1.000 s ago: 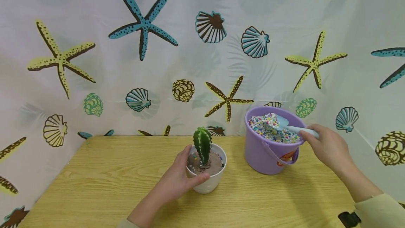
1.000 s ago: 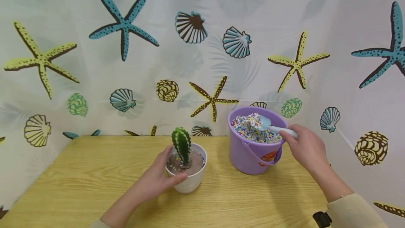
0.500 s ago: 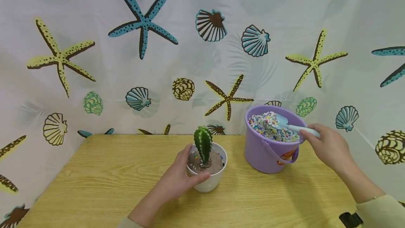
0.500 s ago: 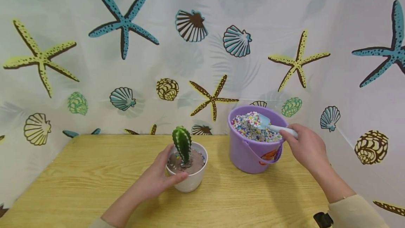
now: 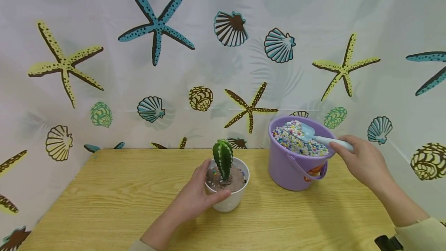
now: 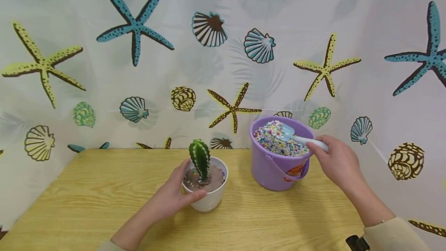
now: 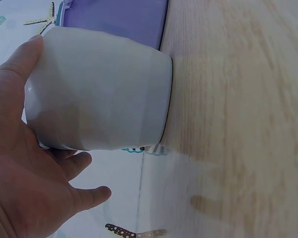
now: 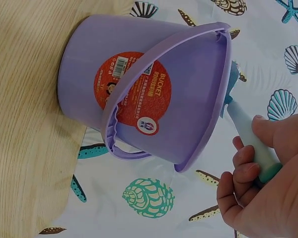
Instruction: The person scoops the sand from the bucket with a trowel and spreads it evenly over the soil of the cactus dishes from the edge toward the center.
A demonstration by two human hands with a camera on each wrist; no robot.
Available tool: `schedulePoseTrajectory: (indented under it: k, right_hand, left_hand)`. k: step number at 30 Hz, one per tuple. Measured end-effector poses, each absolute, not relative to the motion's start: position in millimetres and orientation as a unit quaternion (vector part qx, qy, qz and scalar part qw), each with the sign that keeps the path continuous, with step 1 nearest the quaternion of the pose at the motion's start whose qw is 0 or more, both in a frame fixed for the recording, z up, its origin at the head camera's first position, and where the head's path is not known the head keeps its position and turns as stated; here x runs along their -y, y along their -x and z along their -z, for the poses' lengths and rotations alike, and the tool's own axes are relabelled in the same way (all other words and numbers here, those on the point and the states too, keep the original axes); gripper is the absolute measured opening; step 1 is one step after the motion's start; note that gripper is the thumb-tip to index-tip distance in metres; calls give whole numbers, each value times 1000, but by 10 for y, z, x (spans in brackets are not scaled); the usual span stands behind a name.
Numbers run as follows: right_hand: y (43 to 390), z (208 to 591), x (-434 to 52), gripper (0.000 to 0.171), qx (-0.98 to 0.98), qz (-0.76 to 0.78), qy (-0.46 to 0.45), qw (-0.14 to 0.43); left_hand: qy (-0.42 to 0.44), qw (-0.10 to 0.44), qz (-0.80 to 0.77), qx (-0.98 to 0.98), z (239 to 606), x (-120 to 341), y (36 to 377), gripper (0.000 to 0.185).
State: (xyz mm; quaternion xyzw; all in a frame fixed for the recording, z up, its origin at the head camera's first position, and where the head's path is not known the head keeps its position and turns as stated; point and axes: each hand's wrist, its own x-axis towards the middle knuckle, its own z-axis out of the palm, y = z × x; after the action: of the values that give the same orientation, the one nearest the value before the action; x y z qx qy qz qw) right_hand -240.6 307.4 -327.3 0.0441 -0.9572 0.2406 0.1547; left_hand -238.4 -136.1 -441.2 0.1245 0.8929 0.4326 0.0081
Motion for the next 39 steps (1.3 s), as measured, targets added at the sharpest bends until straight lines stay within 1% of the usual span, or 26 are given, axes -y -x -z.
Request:
schedulePoseTrajectory:
  k: [19,26,33,39]
  right_hand:
    - [2224,3166,-2864,50,947,-273,-66,153]
    - [2155,3164,-2768,51,946,-282,-70,142]
    - [2109,3190,-2696,48,943,-290,-71,144]
    - [2062,3193,-2624,49,941,-298,-73,143]
  left_hand:
    - [-118,14,-436,-892,4406,1382,2375,121]
    - [-119,15,-442,-889,4405,1378,2367,119]
    - [-124,14,-444,-887,4403,1376,2368,118]
    - [-125,14,-444,-887,4406,1379,2370,118]
